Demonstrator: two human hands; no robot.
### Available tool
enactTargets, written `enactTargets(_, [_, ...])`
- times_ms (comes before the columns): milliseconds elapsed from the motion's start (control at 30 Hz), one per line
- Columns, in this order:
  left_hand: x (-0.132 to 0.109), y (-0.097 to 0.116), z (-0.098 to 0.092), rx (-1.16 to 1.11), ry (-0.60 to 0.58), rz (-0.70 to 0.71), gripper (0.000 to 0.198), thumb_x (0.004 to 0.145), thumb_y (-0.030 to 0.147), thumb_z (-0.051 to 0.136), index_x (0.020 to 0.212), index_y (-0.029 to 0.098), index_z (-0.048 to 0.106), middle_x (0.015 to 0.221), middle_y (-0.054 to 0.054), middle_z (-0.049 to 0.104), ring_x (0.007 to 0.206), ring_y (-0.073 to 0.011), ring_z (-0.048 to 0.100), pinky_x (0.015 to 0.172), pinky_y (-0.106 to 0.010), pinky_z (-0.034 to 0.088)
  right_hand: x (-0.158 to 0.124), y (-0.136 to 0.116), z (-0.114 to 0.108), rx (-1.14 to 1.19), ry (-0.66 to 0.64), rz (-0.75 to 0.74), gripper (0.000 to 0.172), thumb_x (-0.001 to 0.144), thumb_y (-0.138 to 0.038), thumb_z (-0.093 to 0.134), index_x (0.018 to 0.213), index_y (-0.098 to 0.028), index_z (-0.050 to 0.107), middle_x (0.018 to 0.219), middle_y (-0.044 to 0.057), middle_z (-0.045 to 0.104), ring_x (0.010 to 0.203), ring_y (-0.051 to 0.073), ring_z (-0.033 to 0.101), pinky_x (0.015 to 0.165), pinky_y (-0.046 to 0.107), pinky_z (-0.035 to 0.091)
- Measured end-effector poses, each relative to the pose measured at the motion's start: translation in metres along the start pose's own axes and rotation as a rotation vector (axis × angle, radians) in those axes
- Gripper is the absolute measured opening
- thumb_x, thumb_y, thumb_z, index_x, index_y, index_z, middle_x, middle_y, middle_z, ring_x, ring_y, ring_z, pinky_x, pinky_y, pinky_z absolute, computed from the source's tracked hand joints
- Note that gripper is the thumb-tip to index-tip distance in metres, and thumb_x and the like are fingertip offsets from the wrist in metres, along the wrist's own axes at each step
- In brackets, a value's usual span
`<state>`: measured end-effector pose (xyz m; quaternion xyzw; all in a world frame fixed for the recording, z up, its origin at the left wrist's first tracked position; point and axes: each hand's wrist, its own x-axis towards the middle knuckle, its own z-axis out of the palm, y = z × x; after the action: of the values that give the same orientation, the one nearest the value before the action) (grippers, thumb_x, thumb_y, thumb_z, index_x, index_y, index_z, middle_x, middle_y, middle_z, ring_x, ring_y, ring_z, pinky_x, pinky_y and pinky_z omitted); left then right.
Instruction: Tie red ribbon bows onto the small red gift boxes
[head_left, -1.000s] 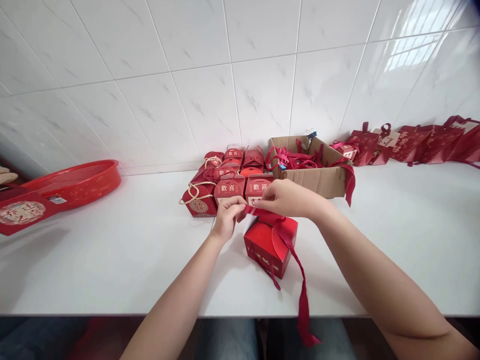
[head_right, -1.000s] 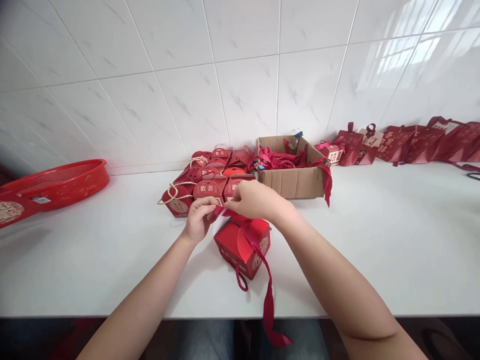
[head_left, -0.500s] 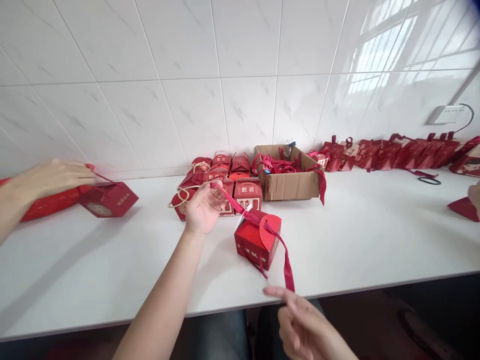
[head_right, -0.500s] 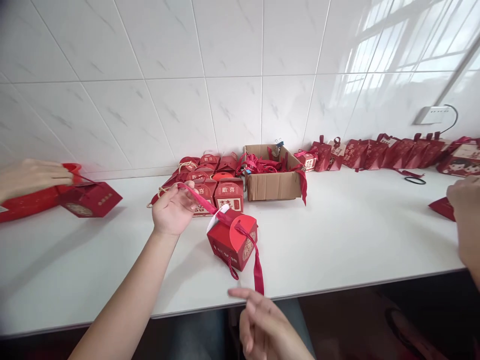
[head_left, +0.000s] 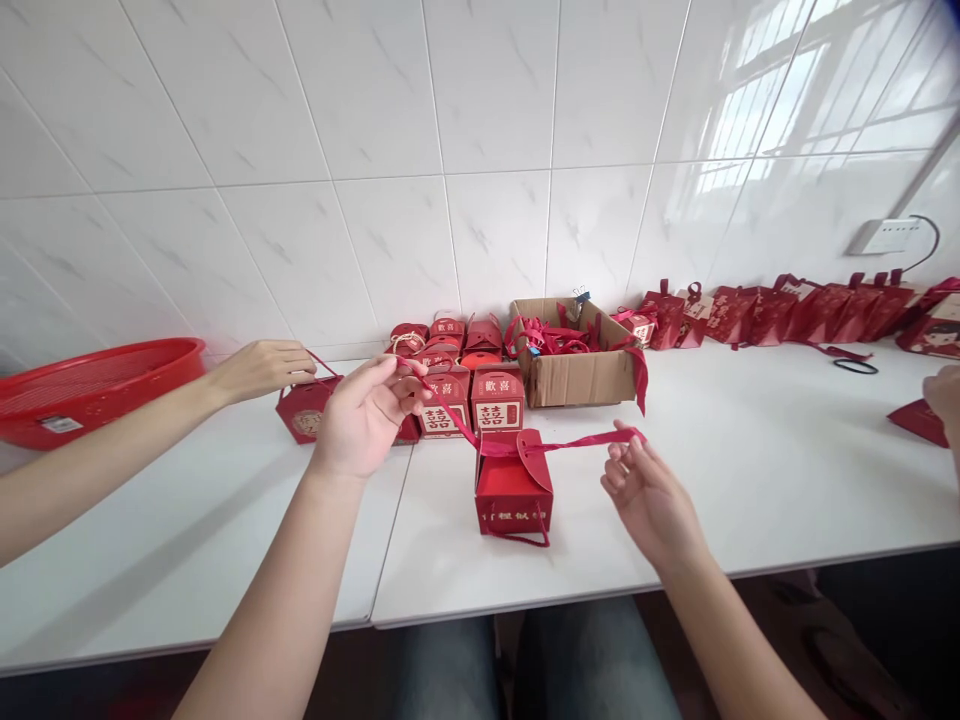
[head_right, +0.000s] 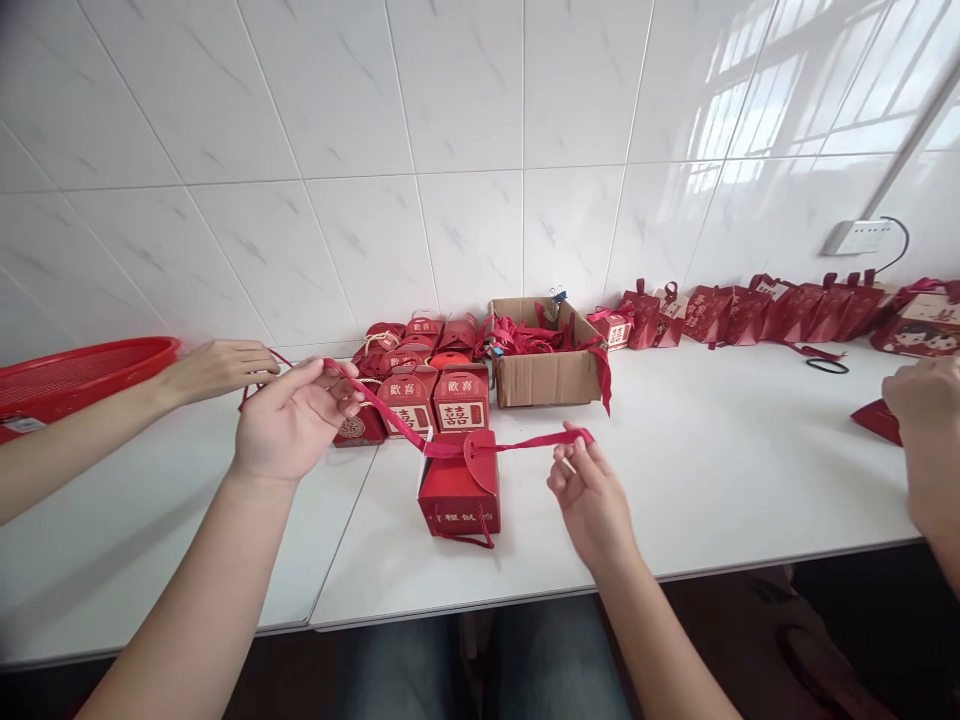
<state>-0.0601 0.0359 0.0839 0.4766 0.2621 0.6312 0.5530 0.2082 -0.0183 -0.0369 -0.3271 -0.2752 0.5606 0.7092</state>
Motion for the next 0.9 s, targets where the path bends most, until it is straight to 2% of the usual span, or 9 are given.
enactTargets(167, [0.01,0.015,0.01,0.039,-0.004,0.031,0.015,0.077,0.016,0.054,0.063,0.014,0.06,0.07,-0.004,0.063,0.056,-0.0124,0.059,0.045,-0.022,0.045,0.026,-0.057,0.033,-0.601,-0.142,-0.222,0.031,0.082,-0.047,0.059,0.099,-0.02,0.062,0.059,-0.004,0.038,0.052,0.011,0.036,0.049,0.024,0.032])
enactTargets(267, [0.015,0.023,0.026,0.08,-0.055,0.067,0.017,0.077,0.015,0.052,0.063,0.012,0.062,0.069,-0.005,0.062,0.053,-0.0113,0.057,0.043,-0.021,0.041,0.028,-0.087,0.067,-0.929,-0.233,-0.312,0.032,0.083,-0.049,0.056,0.076,-0.017,0.058,0.057,-0.004,0.035,0.05,0.009,0.03,0.044,0.023,0.023])
enactTargets(333, [0.019,0.026,0.038,0.101,-0.078,0.098,0.018,0.077,0.016,0.051,0.063,0.012,0.062,0.068,-0.004,0.061,0.051,-0.0099,0.054,0.041,-0.02,0.039,0.026,-0.1,0.089,-1.091,-0.263,-0.386,0.037,0.083,-0.047,0.055,0.062,-0.018,0.049,0.054,-0.005,0.025,0.048,0.008,0.023,0.042,0.024,0.017])
enactTargets(433, [0.025,0.026,0.053,0.127,-0.085,0.16,0.017,0.077,0.017,0.052,0.062,0.013,0.06,0.066,-0.003,0.06,0.049,-0.0089,0.051,0.039,-0.018,0.034,0.022,-0.107,0.113,-1.23,-0.352,-0.47,0.042,0.085,-0.044,0.053,0.054,-0.019,0.04,0.052,-0.005,0.02,0.046,0.007,0.019,0.041,0.025,0.013])
enactTargets(600, [0.031,0.019,0.061,0.174,-0.099,0.197,0.015,0.076,0.022,0.056,0.062,0.015,0.059,0.061,-0.001,0.057,0.047,-0.0086,0.049,0.039,-0.019,0.032,0.02,-0.104,0.125,-1.231,-0.374,-0.557,0.034,0.086,-0.043,0.051,0.063,-0.018,0.056,0.052,-0.003,0.027,0.046,0.008,0.024,0.041,0.025,0.017])
enactTargets(667, [0.032,0.017,0.059,0.213,-0.109,0.205,0.016,0.075,0.024,0.056,0.062,0.015,0.06,0.059,-0.001,0.057,0.047,-0.0086,0.048,0.04,-0.019,0.033,0.023,-0.102,0.123,-1.243,-0.395,-0.548,0.032,0.086,-0.043,0.051,0.071,-0.017,0.061,0.053,-0.003,0.034,0.046,0.008,0.028,0.041,0.025,0.019])
enactTargets(767, [0.032,0.016,0.054,0.258,-0.111,0.222,0.016,0.076,0.025,0.058,0.064,0.014,0.061,0.056,0.0,0.055,0.047,-0.0085,0.048,0.04,-0.019,0.032,0.036,-0.1,0.119,-1.33,-0.49,-0.448,0.03,0.085,-0.044,0.053,0.073,-0.018,0.062,0.056,-0.001,0.045,0.048,0.009,0.036,0.042,0.024,0.024])
enactTargets(833, [0.031,0.018,0.052,0.269,-0.097,0.24,0.015,0.075,0.024,0.059,0.064,0.015,0.062,0.054,0.0,0.054,0.047,-0.0083,0.048,0.041,-0.019,0.031,0.051,-0.097,0.114,-1.424,-0.581,-0.324,0.033,0.083,-0.046,0.053,0.067,-0.018,0.06,0.058,0.0,0.051,0.049,0.009,0.04,0.043,0.023,0.027])
enactTargets(900, [0.031,0.02,0.05,0.277,-0.087,0.252,0.014,0.074,0.024,0.06,0.063,0.016,0.063,0.055,0.0,0.055,0.048,-0.0087,0.049,0.041,-0.021,0.03,0.066,-0.09,0.101,-1.516,-0.694,-0.131,0.042,0.083,-0.052,0.051,0.062,-0.017,0.058,0.058,0.001,0.055,0.05,0.01,0.045,0.045,0.023,0.031])
